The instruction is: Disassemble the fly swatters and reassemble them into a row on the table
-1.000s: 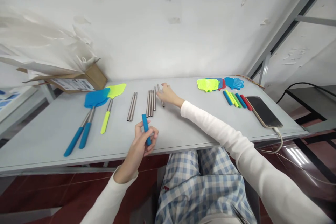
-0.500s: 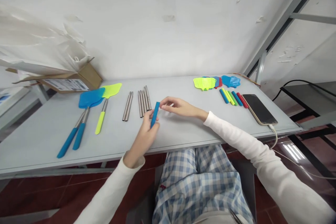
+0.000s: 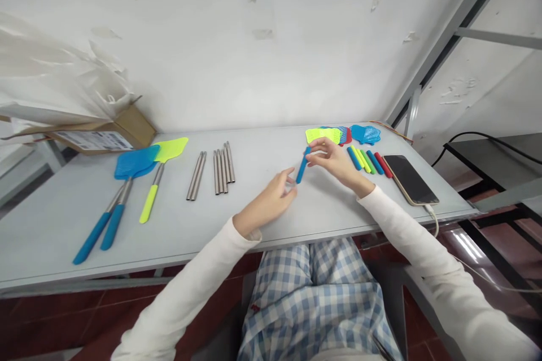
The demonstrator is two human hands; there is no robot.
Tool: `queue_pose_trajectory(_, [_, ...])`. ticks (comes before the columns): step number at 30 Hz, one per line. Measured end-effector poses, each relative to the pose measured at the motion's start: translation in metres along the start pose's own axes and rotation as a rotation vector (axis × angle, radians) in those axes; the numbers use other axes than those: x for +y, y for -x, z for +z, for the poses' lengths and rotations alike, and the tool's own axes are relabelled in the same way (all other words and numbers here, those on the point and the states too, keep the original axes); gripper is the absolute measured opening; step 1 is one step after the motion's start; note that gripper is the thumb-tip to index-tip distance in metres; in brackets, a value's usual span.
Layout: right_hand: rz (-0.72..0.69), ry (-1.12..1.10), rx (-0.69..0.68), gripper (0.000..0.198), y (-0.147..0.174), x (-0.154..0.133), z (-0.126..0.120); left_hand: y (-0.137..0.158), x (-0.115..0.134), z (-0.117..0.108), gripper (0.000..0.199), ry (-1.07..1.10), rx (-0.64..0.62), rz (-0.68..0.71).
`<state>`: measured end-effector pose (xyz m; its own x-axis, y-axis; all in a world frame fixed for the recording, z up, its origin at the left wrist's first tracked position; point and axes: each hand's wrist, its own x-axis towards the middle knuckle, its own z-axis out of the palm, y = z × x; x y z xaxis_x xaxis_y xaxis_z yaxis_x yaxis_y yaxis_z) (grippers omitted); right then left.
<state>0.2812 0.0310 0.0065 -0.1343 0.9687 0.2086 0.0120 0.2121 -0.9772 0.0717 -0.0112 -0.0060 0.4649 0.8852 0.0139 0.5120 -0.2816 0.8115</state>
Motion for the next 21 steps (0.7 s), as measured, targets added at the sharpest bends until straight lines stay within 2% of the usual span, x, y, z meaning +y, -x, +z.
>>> queue_pose_trajectory(2, [-0.004, 0.146, 0.078, 0.031, -0.002, -0.002, -0.026, -0.006, -0.016, -0.021, 0.049, -0.224, 0.09, -0.026])
queue_pose_trajectory(5, [0.027, 0.587, 0.152, 0.025, -0.006, 0.003, -0.065, -0.019, -0.044, -0.054, 0.053, -0.544, 0.282, -0.126])
queue_pose_trajectory(7, [0.025, 0.881, 0.202, 0.024, -0.008, 0.011, -0.085, -0.028, -0.063, -0.072, 0.057, -0.704, 0.296, -0.214])
queue_pose_trajectory(9, [-0.012, 1.094, 0.208, 0.03, -0.01, 0.022, -0.096, -0.034, -0.079, -0.084, 0.06, -0.782, 0.237, -0.291])
queue_pose_trajectory(12, [-0.07, 1.315, 0.201, 0.037, -0.008, 0.038, -0.1, -0.034, -0.095, -0.093, 0.063, -0.757, 0.158, -0.347])
queue_pose_trajectory(15, [-0.102, 1.432, 0.254, 0.035, -0.002, 0.048, -0.097, -0.026, -0.107, -0.1, 0.062, -0.727, 0.155, -0.319])
queue_pose_trajectory(21, [-0.243, 1.388, 0.315, 0.025, 0.008, 0.042, -0.076, -0.005, -0.123, -0.122, 0.062, -0.8, 0.081, -0.258])
